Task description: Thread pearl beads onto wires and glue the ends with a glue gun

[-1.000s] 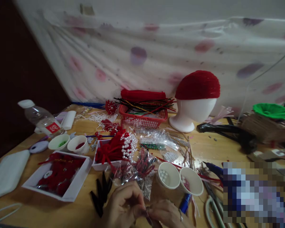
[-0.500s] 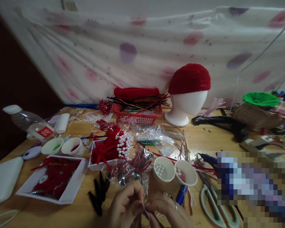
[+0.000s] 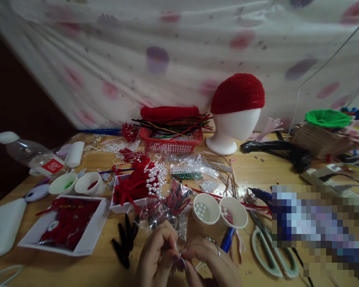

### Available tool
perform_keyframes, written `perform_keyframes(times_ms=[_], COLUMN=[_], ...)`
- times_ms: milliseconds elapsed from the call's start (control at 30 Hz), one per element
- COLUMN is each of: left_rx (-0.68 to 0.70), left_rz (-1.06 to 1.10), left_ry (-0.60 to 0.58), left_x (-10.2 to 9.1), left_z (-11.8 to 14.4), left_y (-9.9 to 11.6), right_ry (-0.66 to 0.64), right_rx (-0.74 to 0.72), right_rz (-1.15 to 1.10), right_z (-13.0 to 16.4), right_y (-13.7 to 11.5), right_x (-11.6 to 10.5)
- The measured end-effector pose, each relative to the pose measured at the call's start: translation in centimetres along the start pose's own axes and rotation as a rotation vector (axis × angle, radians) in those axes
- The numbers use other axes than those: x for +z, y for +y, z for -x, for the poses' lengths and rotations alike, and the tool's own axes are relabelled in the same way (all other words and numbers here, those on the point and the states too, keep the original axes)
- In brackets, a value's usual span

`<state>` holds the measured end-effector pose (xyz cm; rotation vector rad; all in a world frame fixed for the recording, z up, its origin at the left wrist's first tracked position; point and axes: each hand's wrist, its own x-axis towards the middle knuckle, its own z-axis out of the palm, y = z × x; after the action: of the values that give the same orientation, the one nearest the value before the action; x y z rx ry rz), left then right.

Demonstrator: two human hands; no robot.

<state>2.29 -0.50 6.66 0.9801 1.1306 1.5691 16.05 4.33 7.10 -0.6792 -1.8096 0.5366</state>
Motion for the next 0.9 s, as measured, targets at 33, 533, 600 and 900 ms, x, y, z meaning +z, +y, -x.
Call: perform_keyframes(times_ms=[33, 533, 600, 900], left_rx=[0.007, 0.08, 0.03, -0.185], left_rz=[-0.012, -0.147, -0.138, 0.305], left_ry=[-0.01, -0.138, -0.131, -0.103], left_x=[-0.2, -1.8, -1.9, -1.9], left_z=[0.0, -0.5, -0.3, -1.3], left_y=[-0.1, 0.0, -0.1, -0.2], right_ry=[-0.033, -0.058, -0.061, -0.024], right_rx=[-0.011, -0.019, -0.01, 0.072], right_rz=[-0.011, -0.035, -0.037, -0.043], right_z=[-0.1, -1.2, -1.3, -1.0], right_y=[0.1, -0.8, -0.9, -0.6], right_x=[-0.2, -0.4, -0.4, -1.2])
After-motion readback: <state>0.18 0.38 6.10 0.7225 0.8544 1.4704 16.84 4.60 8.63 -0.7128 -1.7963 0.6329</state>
